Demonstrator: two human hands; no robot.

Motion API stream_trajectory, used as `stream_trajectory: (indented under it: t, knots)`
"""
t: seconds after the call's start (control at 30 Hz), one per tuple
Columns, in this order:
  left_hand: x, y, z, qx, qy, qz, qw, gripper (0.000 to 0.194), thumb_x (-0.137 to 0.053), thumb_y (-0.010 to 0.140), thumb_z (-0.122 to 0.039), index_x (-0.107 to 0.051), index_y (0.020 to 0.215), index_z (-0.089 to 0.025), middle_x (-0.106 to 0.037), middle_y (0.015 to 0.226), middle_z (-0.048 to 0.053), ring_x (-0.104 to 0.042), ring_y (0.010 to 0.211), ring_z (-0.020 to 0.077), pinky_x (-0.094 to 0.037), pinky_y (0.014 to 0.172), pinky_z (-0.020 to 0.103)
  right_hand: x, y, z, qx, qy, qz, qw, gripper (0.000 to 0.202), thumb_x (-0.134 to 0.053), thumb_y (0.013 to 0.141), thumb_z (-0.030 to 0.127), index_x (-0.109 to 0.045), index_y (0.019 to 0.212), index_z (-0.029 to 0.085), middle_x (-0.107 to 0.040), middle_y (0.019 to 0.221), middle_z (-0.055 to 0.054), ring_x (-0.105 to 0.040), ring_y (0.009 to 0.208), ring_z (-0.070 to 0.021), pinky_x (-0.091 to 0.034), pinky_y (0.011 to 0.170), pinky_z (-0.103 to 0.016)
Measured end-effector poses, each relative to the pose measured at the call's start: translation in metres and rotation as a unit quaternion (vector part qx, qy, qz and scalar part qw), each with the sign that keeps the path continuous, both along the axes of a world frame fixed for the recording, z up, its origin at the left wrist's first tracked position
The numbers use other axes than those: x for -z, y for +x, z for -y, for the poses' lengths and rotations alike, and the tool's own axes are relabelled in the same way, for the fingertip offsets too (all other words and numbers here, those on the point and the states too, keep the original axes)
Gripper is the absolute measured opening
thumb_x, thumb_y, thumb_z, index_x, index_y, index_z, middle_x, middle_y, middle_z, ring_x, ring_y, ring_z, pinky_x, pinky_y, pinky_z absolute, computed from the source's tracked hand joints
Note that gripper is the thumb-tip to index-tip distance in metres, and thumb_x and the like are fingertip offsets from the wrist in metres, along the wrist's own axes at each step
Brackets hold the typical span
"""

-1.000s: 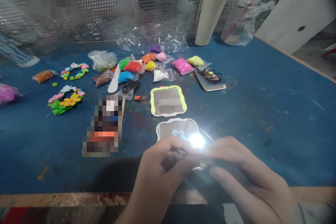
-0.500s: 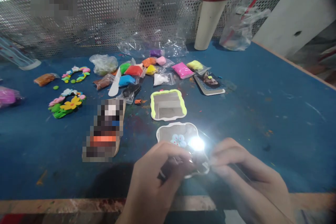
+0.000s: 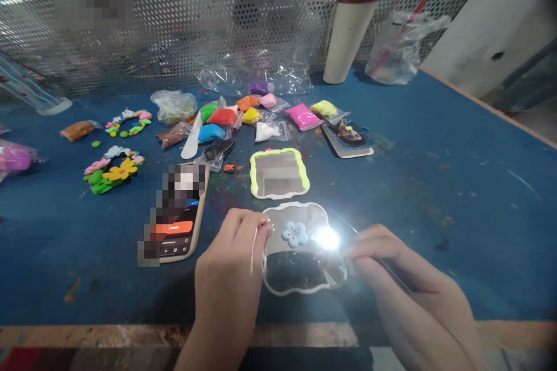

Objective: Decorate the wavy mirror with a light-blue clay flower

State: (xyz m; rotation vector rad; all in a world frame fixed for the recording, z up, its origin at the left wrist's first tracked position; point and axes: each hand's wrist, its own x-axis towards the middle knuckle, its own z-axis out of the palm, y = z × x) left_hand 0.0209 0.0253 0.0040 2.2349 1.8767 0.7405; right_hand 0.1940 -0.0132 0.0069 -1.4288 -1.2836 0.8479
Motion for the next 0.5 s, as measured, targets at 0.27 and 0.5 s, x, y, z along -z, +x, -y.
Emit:
stream_trajectory:
  t: [0.27,0.5]
  knots:
    - [0.0022,0.0011,0.0011,0.007,0.038,-0.016,0.999,0.019,-0.049,0.092,-0.015,-0.060,0.106,-0.022,-0.071,0.091,0.001,-0.066,0.076,0.0177,-0.043,0.064,0.026,0.0015,-0.0008,0.0033,0.013,-0.001,-0.027,1.000,0.016,-0.061,0.080,0.019,-0.057,0.066,0.025,-0.054,0.067,0.005,-0.052,0.059,-0.0091,-0.044,0.053,-0.017]
    - [0.0075,-0.0005,0.0014,0.043,0.058,-0.014,0.997,0.015,-0.049,0.092,-0.016,-0.061,0.098,-0.023,-0.069,0.091,-0.001,-0.065,0.077,0.0170,-0.042,0.065,0.026,-0.0002,-0.0018,0.0015,0.026,-0.018,0.012,0.999,0.016,-0.057,0.085,0.024,-0.063,0.071,0.028,-0.057,0.068,0.005,-0.052,0.058,-0.0091,-0.045,0.055,-0.017]
